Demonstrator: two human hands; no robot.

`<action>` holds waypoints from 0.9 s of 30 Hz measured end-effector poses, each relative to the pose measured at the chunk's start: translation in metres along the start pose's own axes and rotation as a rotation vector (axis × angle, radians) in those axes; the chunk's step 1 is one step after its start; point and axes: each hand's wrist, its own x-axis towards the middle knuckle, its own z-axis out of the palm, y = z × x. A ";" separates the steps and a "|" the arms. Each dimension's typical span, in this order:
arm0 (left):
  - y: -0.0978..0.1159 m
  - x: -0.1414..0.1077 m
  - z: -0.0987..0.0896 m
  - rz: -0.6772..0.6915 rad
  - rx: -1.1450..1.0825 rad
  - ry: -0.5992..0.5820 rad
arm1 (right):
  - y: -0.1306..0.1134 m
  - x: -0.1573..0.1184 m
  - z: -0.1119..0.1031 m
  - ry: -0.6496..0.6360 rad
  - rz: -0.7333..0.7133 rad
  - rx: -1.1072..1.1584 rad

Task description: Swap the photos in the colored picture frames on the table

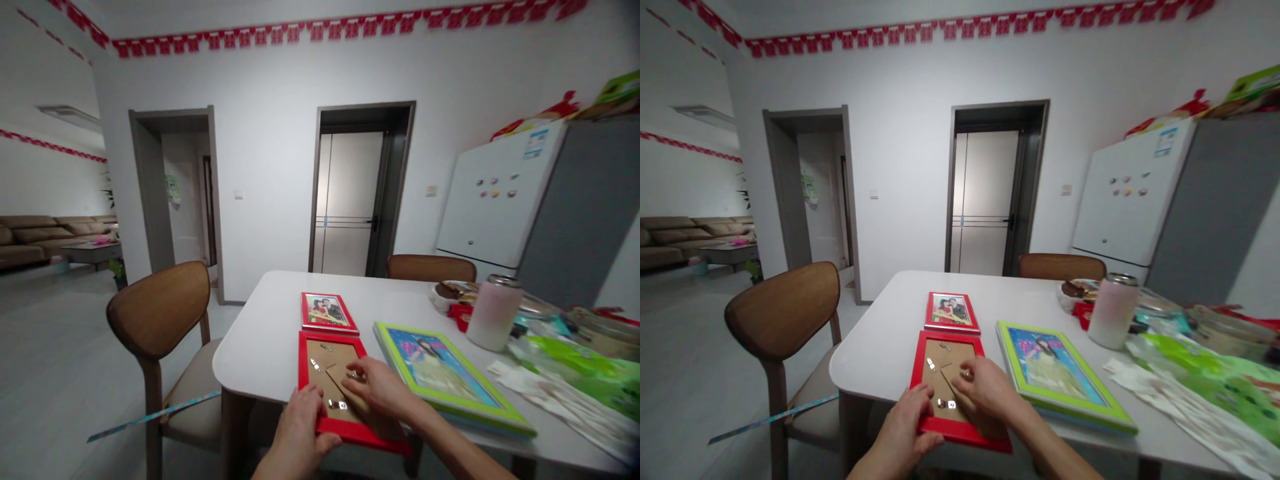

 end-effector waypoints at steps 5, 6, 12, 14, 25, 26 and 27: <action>0.001 0.001 0.003 -0.019 -0.023 0.009 | 0.002 -0.025 0.001 0.035 -0.033 -0.028; 0.001 0.001 0.003 -0.025 -0.032 0.005 | 0.002 -0.024 0.001 0.043 -0.013 -0.016; 0.008 0.007 0.000 -0.073 -0.198 0.059 | -0.010 -0.012 -0.022 0.033 0.055 0.024; 0.009 0.012 -0.002 -0.089 -0.294 0.126 | -0.023 -0.012 -0.031 0.052 0.049 0.041; -0.057 0.019 -0.066 -0.352 -0.752 0.437 | -0.010 -0.012 -0.019 0.123 0.101 0.017; -0.066 0.017 -0.070 -0.357 -0.690 0.433 | -0.001 -0.014 -0.014 0.102 0.120 -0.046; -0.074 0.016 -0.073 -0.355 -0.624 0.429 | 0.007 -0.016 -0.010 0.081 0.130 -0.091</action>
